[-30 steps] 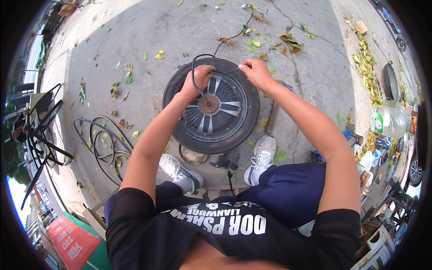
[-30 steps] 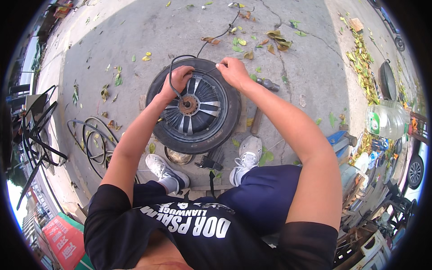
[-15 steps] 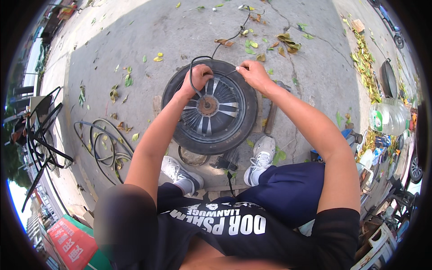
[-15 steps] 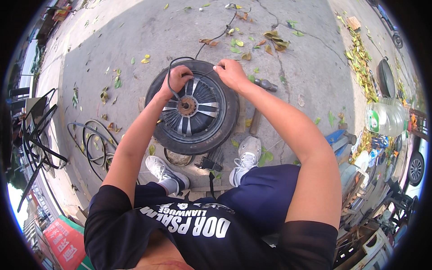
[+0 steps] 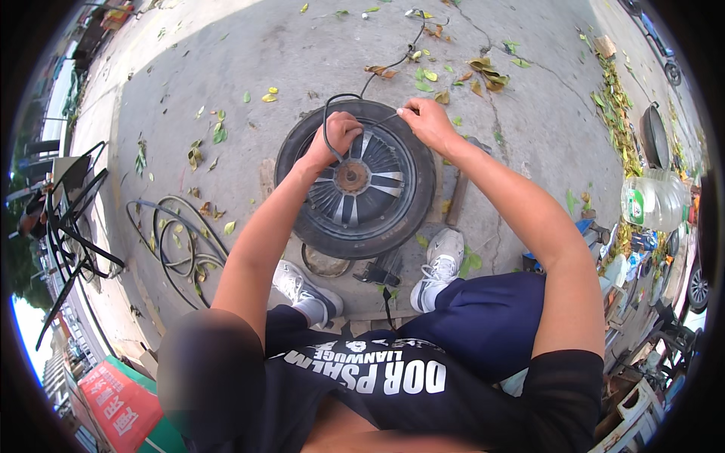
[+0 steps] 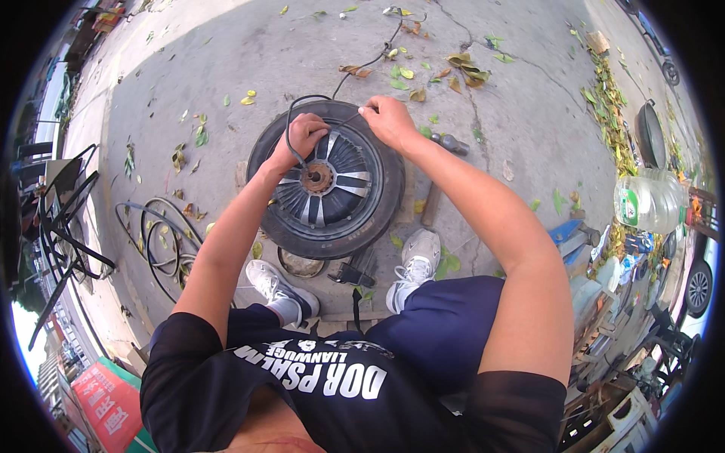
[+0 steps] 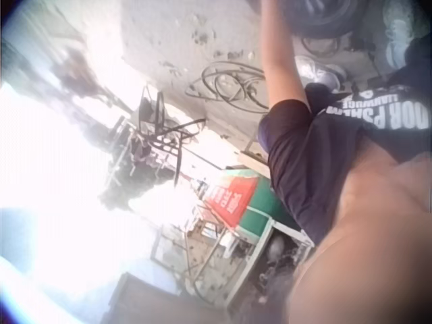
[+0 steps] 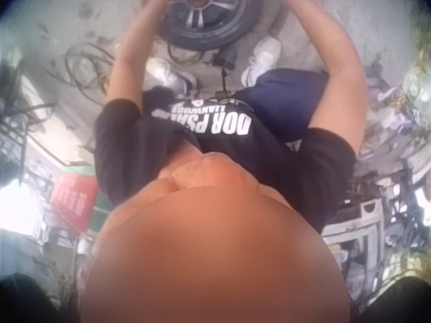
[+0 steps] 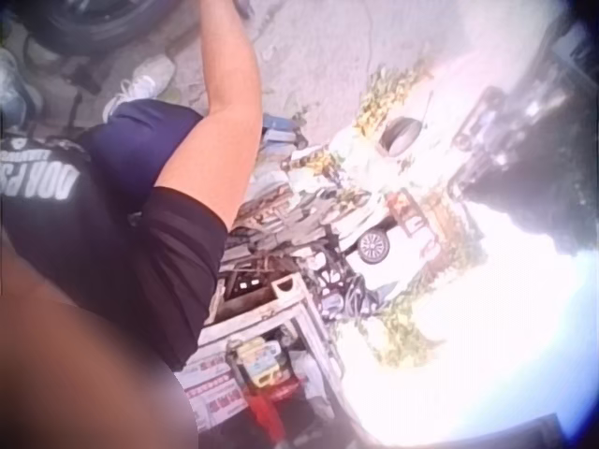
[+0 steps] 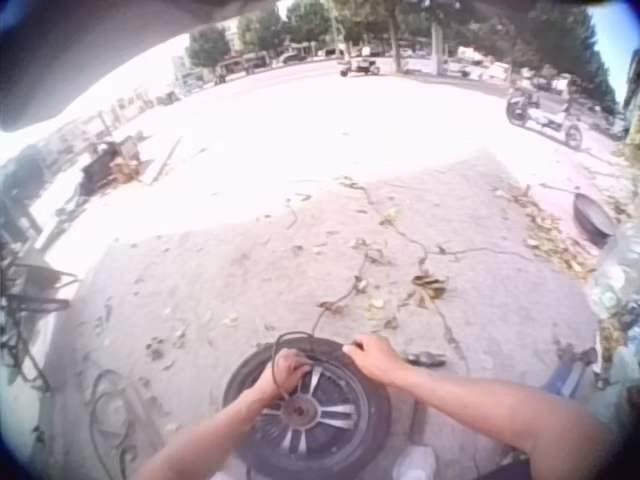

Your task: The person sits on the ground and works on a small vehicle tire, repeatedly inserting and removing a thin wire or tool into the valve area. The person manipulates the wire with both hands, occasionally adjusting the tire's position on a wooden block.

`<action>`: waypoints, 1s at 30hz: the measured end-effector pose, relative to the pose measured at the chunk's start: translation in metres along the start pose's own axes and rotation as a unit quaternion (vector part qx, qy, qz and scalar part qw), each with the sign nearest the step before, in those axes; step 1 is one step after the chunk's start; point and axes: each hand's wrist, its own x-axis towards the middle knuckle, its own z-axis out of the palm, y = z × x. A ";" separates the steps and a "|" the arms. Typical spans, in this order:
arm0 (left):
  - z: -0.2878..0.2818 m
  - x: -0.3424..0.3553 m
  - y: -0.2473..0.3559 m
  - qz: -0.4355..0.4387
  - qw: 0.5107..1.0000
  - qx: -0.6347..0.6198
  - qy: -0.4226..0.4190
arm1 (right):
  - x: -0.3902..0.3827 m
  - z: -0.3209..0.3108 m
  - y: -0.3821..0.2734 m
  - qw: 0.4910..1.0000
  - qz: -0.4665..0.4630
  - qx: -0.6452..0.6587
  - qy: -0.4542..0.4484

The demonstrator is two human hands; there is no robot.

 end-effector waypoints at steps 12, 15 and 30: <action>-0.008 -0.011 0.002 -0.042 0.998 -0.052 0.010 | -0.003 0.005 -0.011 0.997 -0.072 -0.018 0.010; -0.009 -0.014 0.007 -0.013 0.999 -0.030 0.008 | -0.005 0.003 -0.013 0.997 -0.073 -0.025 0.014; 0.012 -0.010 0.005 -0.050 0.995 -0.019 0.081 | -0.008 0.016 -0.027 0.974 -0.187 -0.120 0.042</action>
